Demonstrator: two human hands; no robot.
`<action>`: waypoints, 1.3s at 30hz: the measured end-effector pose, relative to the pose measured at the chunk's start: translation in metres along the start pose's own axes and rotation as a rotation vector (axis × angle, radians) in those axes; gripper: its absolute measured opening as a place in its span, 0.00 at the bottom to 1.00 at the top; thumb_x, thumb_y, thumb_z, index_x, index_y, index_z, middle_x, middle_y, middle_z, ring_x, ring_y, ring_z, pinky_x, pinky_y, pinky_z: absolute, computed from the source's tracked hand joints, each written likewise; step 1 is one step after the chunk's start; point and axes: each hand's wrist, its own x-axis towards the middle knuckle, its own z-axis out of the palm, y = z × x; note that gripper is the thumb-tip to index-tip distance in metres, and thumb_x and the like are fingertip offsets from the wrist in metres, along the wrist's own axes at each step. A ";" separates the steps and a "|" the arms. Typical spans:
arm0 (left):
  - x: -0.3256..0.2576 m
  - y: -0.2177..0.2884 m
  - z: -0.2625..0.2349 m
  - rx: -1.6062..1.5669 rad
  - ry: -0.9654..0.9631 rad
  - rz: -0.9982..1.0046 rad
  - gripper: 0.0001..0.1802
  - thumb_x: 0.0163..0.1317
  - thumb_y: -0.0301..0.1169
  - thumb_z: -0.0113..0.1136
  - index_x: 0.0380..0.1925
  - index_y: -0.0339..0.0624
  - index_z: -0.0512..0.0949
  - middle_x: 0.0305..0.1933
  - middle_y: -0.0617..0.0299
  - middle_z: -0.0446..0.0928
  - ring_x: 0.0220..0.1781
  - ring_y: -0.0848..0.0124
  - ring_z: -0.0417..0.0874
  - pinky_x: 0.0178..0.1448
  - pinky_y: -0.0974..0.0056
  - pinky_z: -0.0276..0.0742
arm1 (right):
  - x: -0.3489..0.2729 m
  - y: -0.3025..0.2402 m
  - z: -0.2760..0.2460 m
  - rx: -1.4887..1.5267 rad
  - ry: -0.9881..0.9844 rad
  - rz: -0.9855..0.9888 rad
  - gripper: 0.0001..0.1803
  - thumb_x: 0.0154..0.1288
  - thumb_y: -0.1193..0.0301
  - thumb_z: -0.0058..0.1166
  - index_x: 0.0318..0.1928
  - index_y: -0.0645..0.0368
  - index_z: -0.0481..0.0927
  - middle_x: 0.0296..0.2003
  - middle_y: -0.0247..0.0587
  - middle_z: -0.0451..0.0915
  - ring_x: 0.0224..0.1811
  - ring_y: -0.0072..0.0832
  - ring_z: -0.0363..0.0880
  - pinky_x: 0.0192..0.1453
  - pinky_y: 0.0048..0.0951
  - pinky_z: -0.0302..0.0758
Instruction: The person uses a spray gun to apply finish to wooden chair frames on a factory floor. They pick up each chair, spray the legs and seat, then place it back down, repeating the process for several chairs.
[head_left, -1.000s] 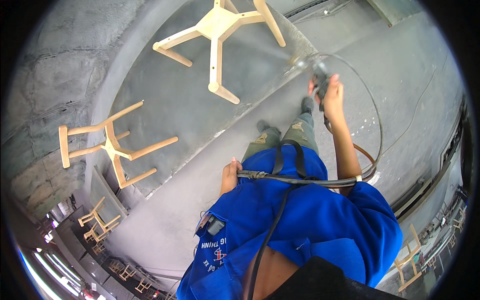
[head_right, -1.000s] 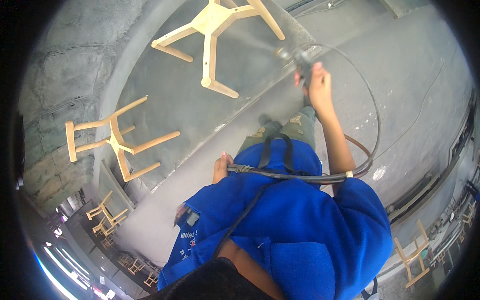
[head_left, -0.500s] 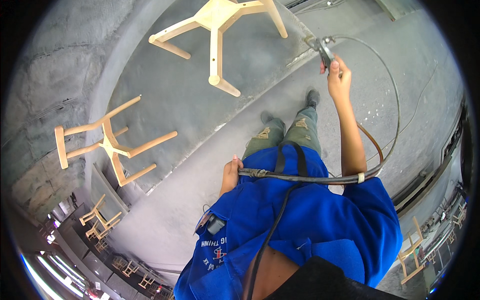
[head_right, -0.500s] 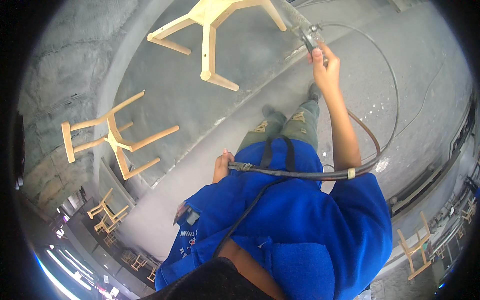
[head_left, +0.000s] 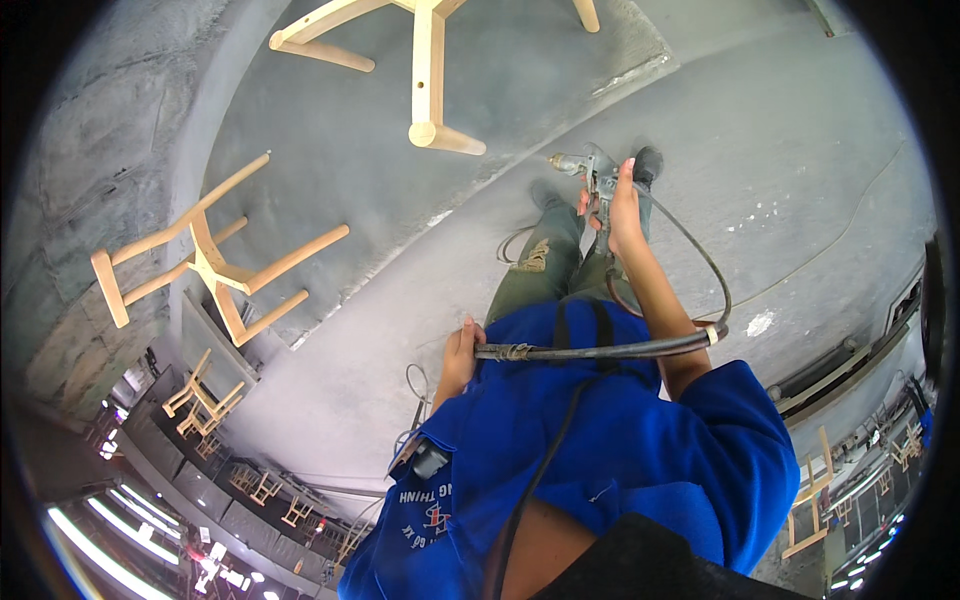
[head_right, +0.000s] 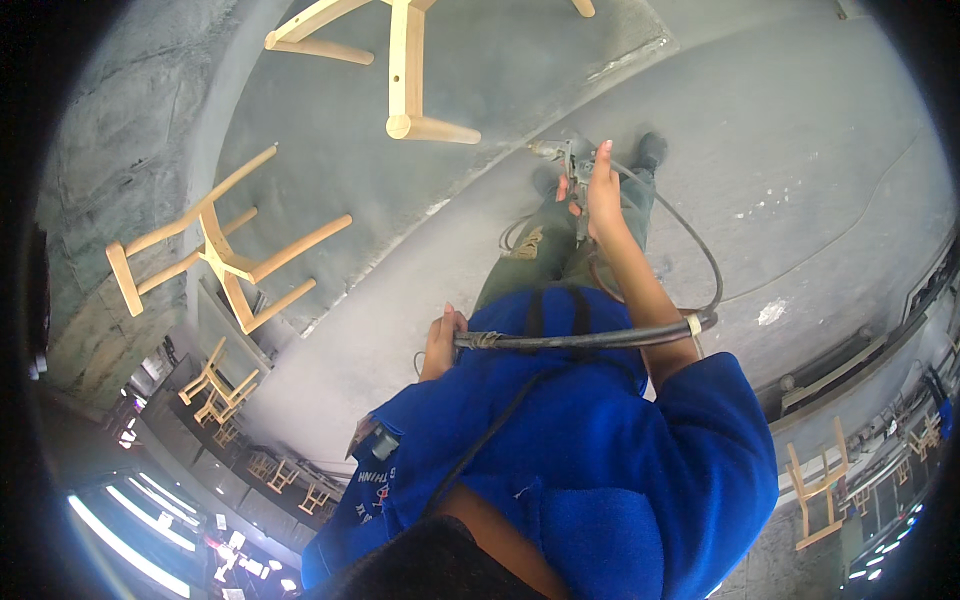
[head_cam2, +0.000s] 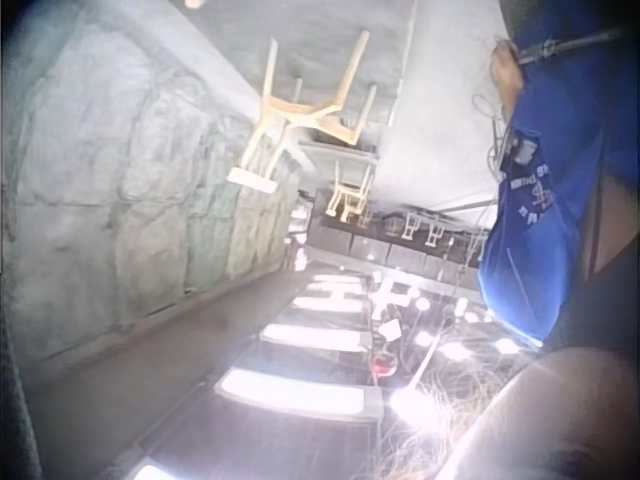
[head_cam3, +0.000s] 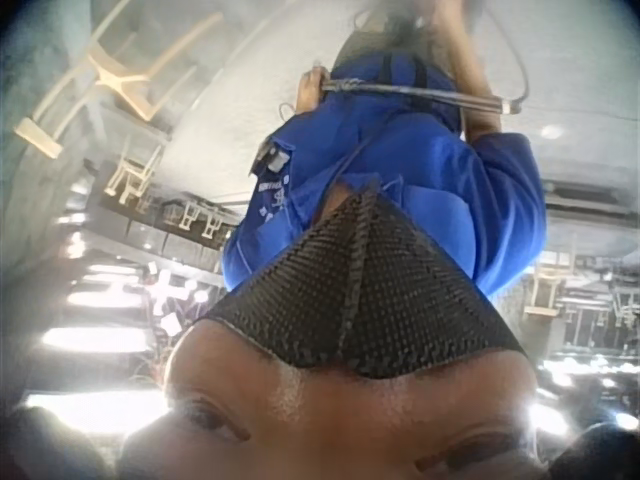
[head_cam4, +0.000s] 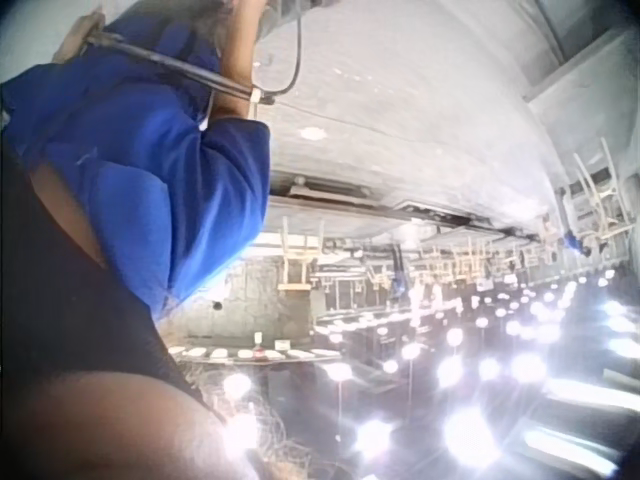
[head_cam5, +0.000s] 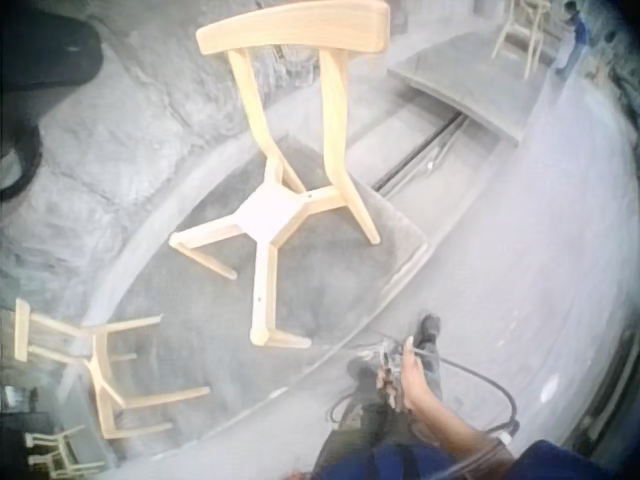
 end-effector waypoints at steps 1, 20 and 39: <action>-0.001 -0.002 -0.001 0.026 0.023 -0.035 0.37 0.79 0.54 0.33 0.21 0.37 0.74 0.22 0.60 0.71 0.28 0.67 0.70 0.38 0.62 0.67 | 0.014 0.009 -0.005 -0.019 0.035 0.010 0.45 0.73 0.31 0.22 0.43 0.62 0.77 0.21 0.38 0.77 0.22 0.26 0.76 0.17 0.25 0.59; 0.012 -0.020 0.023 -0.007 0.092 -0.111 0.33 0.79 0.53 0.37 0.30 0.35 0.78 0.25 0.61 0.74 0.31 0.70 0.72 0.39 0.63 0.68 | 0.226 0.010 0.122 0.511 -0.507 0.096 0.56 0.64 0.22 0.15 0.48 0.64 0.76 0.25 0.36 0.73 0.27 0.25 0.73 0.17 0.20 0.58; 0.197 0.087 -0.076 -0.487 0.142 0.080 0.44 0.72 0.66 0.38 0.65 0.33 0.70 0.60 0.50 0.77 0.65 0.59 0.76 0.69 0.47 0.70 | 0.211 0.012 0.073 0.097 -0.017 -0.027 0.44 0.71 0.29 0.27 0.45 0.59 0.77 0.23 0.35 0.77 0.25 0.25 0.79 0.18 0.21 0.59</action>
